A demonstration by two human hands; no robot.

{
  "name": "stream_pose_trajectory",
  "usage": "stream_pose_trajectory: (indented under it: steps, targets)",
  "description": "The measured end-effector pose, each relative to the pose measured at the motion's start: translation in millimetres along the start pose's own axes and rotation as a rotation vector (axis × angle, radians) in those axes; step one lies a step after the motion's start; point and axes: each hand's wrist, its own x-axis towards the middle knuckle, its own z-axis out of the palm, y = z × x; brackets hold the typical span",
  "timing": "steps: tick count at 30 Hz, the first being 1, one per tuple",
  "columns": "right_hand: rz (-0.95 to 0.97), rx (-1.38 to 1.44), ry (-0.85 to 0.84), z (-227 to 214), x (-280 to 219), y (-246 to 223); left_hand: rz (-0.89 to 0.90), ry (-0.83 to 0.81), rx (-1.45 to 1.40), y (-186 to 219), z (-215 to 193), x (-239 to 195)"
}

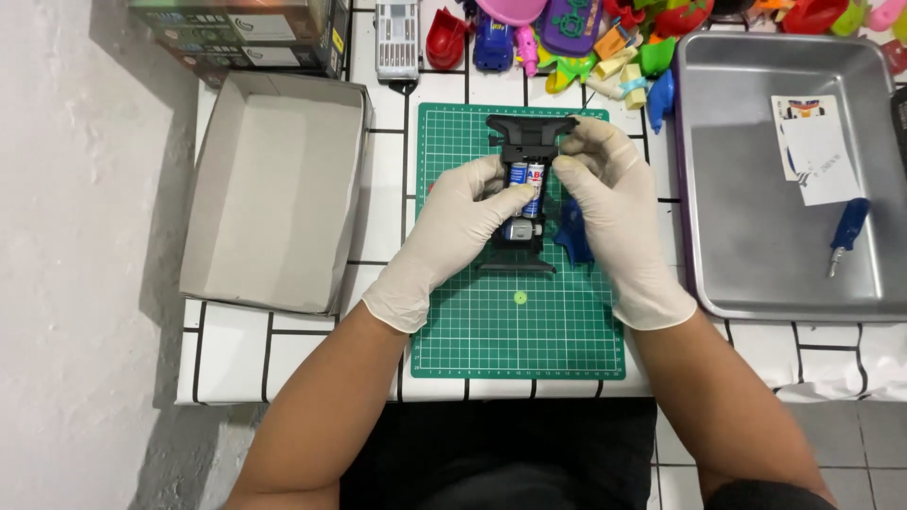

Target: Assembling a mini 4WD toy car by installing the motor and batteries into the chassis on a cutting mat.

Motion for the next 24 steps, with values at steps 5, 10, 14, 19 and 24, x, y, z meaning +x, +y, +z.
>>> stream_pose_trajectory:
  steps: [5,10,14,19,24]
  targets:
    - [-0.400,-0.317,0.018,9.4,-13.3,-15.2,0.054,0.033,0.000,-6.9,-2.6,5.9]
    - [-0.493,-0.413,-0.010,17.6,-15.6,-16.4,0.091,0.003,-0.025,-10.7,0.5,5.3]
    - [-0.457,-0.415,-0.038,16.2,-14.7,-18.5,0.089,-0.001,-0.014,-12.4,-1.5,4.4]
    - [-0.391,-0.373,-0.072,13.5,-14.4,-18.8,0.083,0.011,0.008,-20.2,-3.3,6.6]
    - [-0.342,-0.364,-0.115,8.1,-11.6,-15.7,0.088,0.029,0.016,-18.5,-1.1,6.2]
